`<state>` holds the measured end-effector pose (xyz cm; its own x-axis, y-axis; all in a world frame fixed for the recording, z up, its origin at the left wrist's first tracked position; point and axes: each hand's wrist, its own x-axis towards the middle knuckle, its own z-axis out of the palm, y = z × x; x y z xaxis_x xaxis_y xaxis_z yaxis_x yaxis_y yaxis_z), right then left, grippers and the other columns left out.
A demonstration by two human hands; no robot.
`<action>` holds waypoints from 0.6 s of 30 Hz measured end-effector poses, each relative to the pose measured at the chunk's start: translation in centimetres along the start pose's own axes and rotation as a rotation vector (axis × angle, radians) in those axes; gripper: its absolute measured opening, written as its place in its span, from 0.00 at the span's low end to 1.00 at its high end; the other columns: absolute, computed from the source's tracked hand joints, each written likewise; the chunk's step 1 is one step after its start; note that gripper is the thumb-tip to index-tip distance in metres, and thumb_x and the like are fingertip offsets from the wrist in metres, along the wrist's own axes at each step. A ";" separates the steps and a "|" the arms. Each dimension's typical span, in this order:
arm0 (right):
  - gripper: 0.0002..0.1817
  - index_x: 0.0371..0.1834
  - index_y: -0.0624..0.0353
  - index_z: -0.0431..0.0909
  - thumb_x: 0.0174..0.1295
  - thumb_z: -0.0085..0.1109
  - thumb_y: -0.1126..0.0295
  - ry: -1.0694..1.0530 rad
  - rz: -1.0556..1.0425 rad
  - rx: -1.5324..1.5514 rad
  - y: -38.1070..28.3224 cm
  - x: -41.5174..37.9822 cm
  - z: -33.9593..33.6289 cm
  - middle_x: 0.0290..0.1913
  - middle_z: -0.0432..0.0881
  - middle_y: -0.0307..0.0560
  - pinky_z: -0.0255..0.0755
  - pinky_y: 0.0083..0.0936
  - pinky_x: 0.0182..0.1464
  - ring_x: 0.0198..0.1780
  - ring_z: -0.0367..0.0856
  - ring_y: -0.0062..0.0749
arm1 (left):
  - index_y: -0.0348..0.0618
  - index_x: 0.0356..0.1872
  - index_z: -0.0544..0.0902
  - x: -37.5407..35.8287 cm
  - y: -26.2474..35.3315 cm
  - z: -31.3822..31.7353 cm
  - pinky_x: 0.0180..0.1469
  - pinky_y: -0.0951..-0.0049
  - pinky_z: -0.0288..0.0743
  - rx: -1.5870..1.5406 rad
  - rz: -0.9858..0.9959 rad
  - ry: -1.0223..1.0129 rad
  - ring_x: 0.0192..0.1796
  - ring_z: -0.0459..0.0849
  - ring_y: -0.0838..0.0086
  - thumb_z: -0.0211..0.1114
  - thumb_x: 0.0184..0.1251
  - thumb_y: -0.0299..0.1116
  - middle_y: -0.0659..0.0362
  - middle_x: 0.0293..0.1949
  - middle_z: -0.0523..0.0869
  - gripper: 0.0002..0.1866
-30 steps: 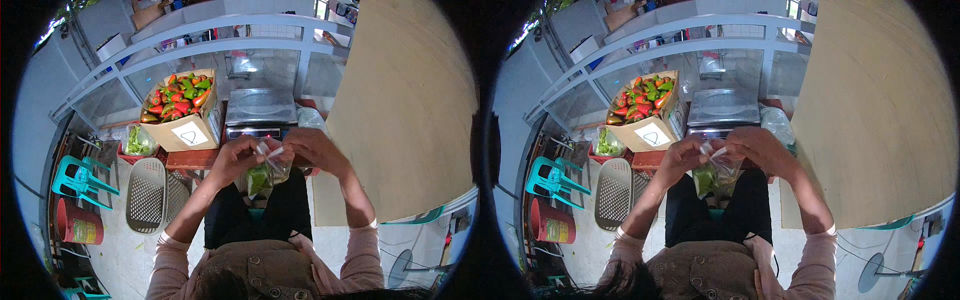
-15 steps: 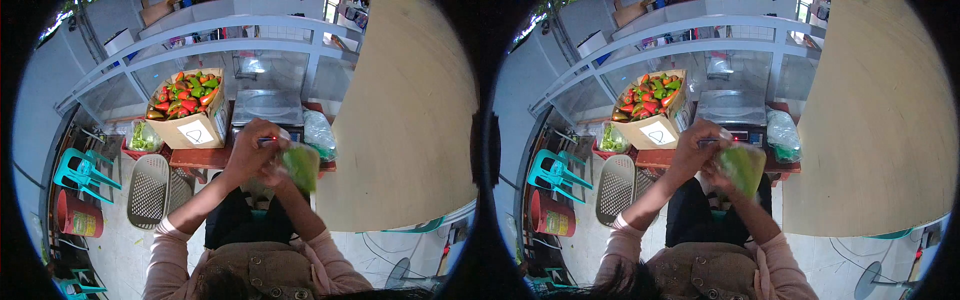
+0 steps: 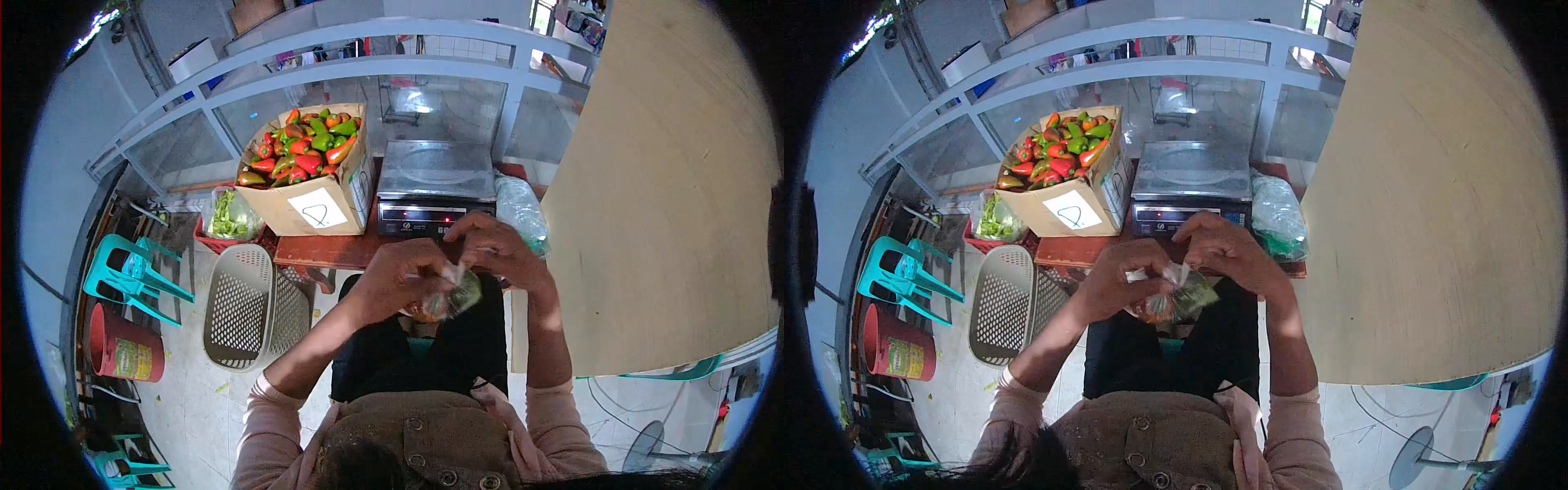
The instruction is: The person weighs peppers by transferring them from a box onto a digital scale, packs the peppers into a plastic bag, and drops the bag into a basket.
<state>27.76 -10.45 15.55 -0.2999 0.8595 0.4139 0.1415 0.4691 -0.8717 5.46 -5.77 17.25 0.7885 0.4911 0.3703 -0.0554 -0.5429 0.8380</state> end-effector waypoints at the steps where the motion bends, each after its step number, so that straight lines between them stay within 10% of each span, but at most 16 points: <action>1: 0.13 0.31 0.63 0.77 0.64 0.57 0.62 -0.080 0.011 0.194 -0.6 0.6 -0.8 0.44 0.78 0.46 0.71 0.32 0.48 0.46 0.76 0.34 | 0.37 0.37 0.82 0.8 1.0 -0.1 0.40 0.78 0.74 0.034 0.134 -0.050 0.38 0.80 0.81 0.69 0.57 0.24 0.62 0.36 0.81 0.07; 2: 0.10 0.38 0.58 0.78 0.66 0.55 0.63 -0.199 -0.134 0.196 0.7 1.2 -1.7 0.47 0.77 0.45 0.72 0.28 0.50 0.47 0.77 0.33 | 0.38 0.37 0.82 1.4 1.8 0.1 0.40 0.79 0.74 -0.090 0.097 -0.030 0.38 0.80 0.81 0.69 0.58 0.24 0.62 0.36 0.82 0.07; 5: 0.14 0.42 0.56 0.77 0.64 0.59 0.56 0.364 0.253 0.595 5.3 -1.1 1.9 0.45 0.77 0.46 0.73 0.32 0.52 0.47 0.77 0.32 | 0.40 0.36 0.82 3.4 2.8 1.3 0.40 0.79 0.73 -0.352 -0.004 0.078 0.37 0.80 0.83 0.67 0.61 0.27 0.63 0.34 0.82 0.05; 8: 0.15 0.50 0.51 0.72 0.68 0.54 0.55 0.440 0.140 1.554 7.6 -0.5 8.7 0.41 0.78 0.42 0.75 0.22 0.45 0.44 0.78 0.28 | 0.41 0.34 0.79 5.2 -1.0 1.8 0.35 0.82 0.73 -0.366 -0.203 0.315 0.32 0.79 0.84 0.65 0.65 0.29 0.64 0.28 0.82 0.04; 12: 0.12 0.39 0.54 0.75 0.71 0.50 0.58 0.367 0.135 1.531 9.0 0.6 11.7 0.33 0.77 0.35 0.74 0.28 0.31 0.34 0.78 0.29 | 0.39 0.33 0.79 3.9 -7.5 1.1 0.32 0.82 0.72 -0.512 -0.522 0.534 0.30 0.80 0.84 0.64 0.64 0.26 0.64 0.25 0.82 0.03; 14: 0.10 0.36 0.55 0.74 0.70 0.51 0.61 0.253 0.415 1.275 9.8 -1.0 9.8 0.33 0.77 0.34 0.73 0.30 0.31 0.33 0.78 0.31 | 0.38 0.30 0.80 2.1 -10.5 2.1 0.29 0.80 0.72 -0.487 -0.475 0.623 0.28 0.79 0.83 0.64 0.61 0.22 0.65 0.25 0.81 0.02; 18: 0.11 0.32 0.58 0.75 0.66 0.56 0.62 0.352 0.169 -0.560 6.3 -2.0 6.8 0.34 0.78 0.38 0.73 0.32 0.34 0.32 0.77 0.33 | 0.33 0.33 0.79 -0.5 -12.0 2.1 0.34 0.75 0.74 0.117 -0.209 0.430 0.32 0.80 0.79 0.66 0.57 0.21 0.58 0.30 0.80 0.05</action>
<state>22.87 -10.62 7.46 0.0808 0.9004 0.4275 0.6549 0.2754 -0.7037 6.96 -0.93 6.18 0.4494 0.8211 0.3520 0.1655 -0.4637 0.8704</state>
